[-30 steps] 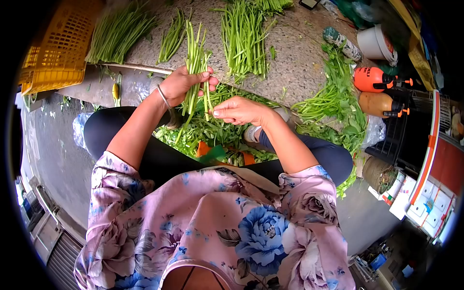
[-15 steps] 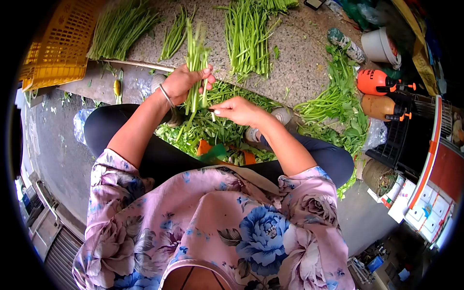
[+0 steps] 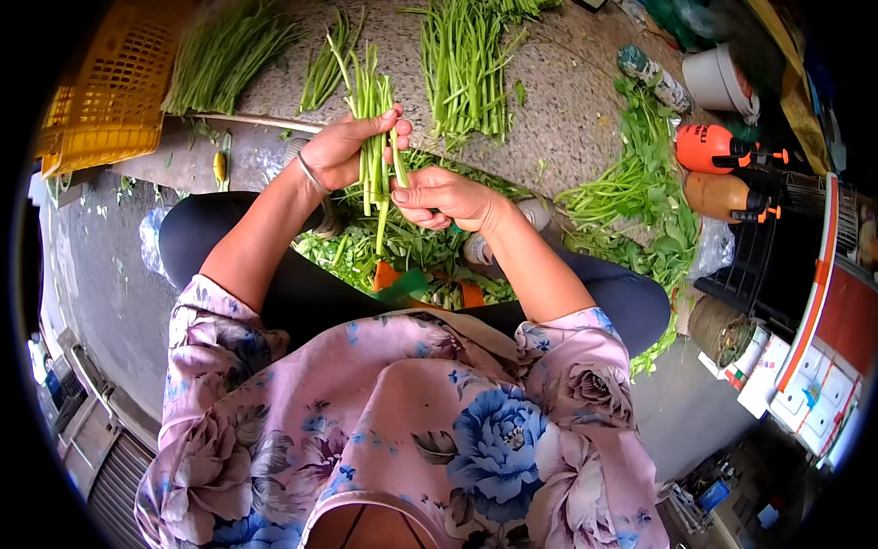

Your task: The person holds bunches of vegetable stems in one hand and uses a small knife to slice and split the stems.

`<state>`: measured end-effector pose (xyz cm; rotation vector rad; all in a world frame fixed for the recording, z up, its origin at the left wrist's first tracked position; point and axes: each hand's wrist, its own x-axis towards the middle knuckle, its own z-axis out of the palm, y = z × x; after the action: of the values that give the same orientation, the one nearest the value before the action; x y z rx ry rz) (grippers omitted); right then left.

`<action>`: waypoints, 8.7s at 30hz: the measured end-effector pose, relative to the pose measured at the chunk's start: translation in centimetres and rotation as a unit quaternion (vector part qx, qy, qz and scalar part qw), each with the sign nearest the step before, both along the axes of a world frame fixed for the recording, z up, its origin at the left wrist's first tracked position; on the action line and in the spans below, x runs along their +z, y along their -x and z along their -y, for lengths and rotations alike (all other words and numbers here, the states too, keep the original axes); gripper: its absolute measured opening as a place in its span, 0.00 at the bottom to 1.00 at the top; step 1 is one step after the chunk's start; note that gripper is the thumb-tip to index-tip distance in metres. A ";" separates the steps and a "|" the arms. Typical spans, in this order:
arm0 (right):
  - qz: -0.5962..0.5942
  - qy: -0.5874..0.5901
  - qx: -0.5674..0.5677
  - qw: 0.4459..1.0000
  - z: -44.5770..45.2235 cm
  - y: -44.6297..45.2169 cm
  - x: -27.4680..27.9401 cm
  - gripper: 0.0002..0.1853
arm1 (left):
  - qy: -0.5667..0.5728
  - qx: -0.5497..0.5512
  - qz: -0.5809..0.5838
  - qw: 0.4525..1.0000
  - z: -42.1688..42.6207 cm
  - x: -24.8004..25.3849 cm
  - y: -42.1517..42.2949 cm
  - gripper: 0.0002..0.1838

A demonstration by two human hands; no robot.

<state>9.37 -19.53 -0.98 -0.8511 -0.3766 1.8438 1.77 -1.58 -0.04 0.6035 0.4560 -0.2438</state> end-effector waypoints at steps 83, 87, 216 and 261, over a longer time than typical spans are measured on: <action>0.148 0.195 -0.298 0.923 -4.0 2.9 -2.1 0.17 | -0.648 -0.267 0.077 0.709 1.1 -3.7 2.6 0.12; 0.136 0.143 -0.354 0.914 -5.0 2.9 -1.6 0.15 | -0.578 -0.296 -0.044 0.760 0.0 -1.2 2.2 0.17; 0.340 0.207 -0.312 0.863 -4.2 3.6 -3.9 0.21 | -0.356 0.145 0.030 0.923 -6.2 3.0 -2.4 0.13; 0.232 0.165 -0.457 0.843 -1.9 -4.3 -0.2 0.21 | -0.717 -0.241 0.117 0.643 -5.3 1.6 1.3 0.12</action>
<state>13.70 -17.65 -1.15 -1.4148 0.0834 0.7950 0.46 3.77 1.55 2.3447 0.1248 -0.2684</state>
